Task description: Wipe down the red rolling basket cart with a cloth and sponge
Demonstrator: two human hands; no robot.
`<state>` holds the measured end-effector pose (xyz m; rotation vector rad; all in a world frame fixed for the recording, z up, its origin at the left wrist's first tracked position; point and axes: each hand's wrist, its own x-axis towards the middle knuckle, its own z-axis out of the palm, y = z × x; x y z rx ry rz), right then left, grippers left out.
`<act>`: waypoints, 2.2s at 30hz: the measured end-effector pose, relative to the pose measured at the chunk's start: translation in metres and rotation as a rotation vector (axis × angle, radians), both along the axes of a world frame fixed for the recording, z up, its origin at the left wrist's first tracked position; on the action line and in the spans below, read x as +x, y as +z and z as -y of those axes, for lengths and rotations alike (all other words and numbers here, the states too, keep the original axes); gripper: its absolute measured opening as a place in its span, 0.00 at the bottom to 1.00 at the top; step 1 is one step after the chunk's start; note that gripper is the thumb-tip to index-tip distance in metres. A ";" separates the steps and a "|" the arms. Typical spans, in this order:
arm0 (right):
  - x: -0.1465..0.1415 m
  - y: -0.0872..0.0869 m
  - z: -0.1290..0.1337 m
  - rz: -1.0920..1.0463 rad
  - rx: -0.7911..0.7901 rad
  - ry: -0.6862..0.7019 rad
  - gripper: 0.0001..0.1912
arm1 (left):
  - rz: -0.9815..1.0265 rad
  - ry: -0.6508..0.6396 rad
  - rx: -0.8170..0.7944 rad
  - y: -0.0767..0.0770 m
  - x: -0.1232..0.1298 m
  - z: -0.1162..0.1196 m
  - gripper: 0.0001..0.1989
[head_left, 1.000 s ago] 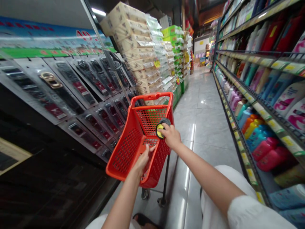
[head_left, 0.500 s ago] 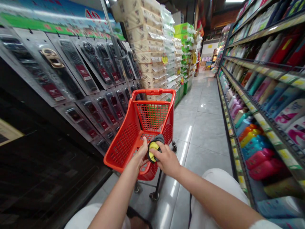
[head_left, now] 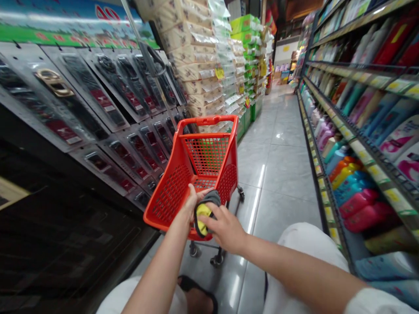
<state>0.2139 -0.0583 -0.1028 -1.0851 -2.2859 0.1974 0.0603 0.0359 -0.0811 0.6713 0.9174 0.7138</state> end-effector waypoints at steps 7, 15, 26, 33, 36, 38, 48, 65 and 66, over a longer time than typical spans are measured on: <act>0.034 -0.007 -0.069 -0.377 0.008 -0.242 0.34 | -0.057 0.001 0.012 0.012 0.010 0.015 0.41; 0.035 -0.020 -0.152 -0.873 -0.213 -0.484 0.32 | -0.077 -0.103 0.089 0.016 0.020 0.026 0.36; 0.024 -0.031 -0.094 -0.869 -0.377 -0.236 0.26 | -0.052 -0.098 0.108 0.008 0.030 0.017 0.39; 0.016 -0.033 -0.014 -0.642 -0.366 -0.031 0.25 | -0.164 -0.043 0.084 0.017 0.044 0.021 0.38; 0.023 -0.027 -0.024 -0.458 -0.276 -0.136 0.32 | -0.135 -0.050 0.062 0.018 0.043 0.021 0.37; 0.027 -0.022 -0.045 -0.398 -0.239 -0.247 0.36 | -0.088 -0.053 0.063 0.018 0.042 0.021 0.36; 0.018 -0.023 -0.017 -0.379 -0.314 -0.098 0.33 | -0.126 -0.026 0.071 0.017 0.046 0.016 0.34; 0.042 0.004 -0.094 -0.222 -0.100 -0.387 0.36 | 0.161 0.031 -0.016 0.015 0.044 0.010 0.34; 0.041 0.006 -0.097 -0.253 -0.128 -0.418 0.35 | 0.174 0.027 -0.010 0.013 0.045 0.008 0.33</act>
